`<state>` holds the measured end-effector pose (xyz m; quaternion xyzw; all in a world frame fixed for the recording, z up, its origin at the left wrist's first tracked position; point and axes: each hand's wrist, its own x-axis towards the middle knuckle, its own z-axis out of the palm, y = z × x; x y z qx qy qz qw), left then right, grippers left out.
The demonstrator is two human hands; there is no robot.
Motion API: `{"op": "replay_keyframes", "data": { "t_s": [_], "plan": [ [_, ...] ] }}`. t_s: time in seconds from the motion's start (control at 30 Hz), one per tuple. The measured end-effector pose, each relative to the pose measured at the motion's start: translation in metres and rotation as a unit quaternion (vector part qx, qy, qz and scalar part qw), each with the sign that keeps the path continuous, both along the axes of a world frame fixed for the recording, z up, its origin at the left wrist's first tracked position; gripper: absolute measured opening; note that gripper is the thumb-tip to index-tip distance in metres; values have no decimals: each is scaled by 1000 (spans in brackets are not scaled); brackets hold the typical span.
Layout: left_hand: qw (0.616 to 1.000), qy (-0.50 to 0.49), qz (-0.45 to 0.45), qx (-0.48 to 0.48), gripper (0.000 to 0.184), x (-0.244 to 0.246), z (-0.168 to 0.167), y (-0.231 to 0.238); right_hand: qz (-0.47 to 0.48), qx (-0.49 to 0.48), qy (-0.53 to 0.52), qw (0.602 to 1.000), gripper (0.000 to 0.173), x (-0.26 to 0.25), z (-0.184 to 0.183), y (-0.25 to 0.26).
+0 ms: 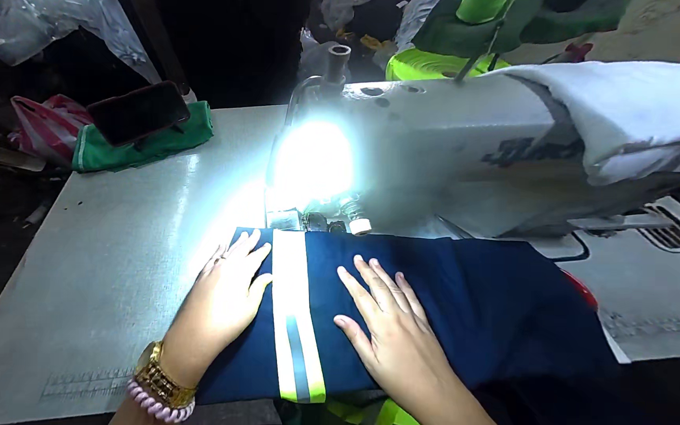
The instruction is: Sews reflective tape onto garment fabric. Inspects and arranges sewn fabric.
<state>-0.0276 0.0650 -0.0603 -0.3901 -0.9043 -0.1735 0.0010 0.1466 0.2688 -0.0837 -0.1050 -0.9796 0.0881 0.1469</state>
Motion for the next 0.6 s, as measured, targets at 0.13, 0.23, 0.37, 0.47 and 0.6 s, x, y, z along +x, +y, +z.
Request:
{"op": "replay_keyframes", "data": {
  "t_s": [0.13,0.23,0.37,0.47,0.6],
  "plan": [
    [996,11,-59,68,38,6,-1,16,4,2,-7,1000,64,2,2,1],
    [996,-19,-89,11,51,10,-9,30,3,2,-9,1000,64,3,2,5],
    [996,-21,-88,-16,56,7,-9,36,-6,3,-8,1000,65,0,2,7],
    [996,-1,-91,-4,56,2,-13,38,-5,8,-8,1000,65,-4,1,10],
    [997,19,-77,-10,57,7,-15,43,-5,6,-6,1000,65,-5,0,13]
  ]
}}
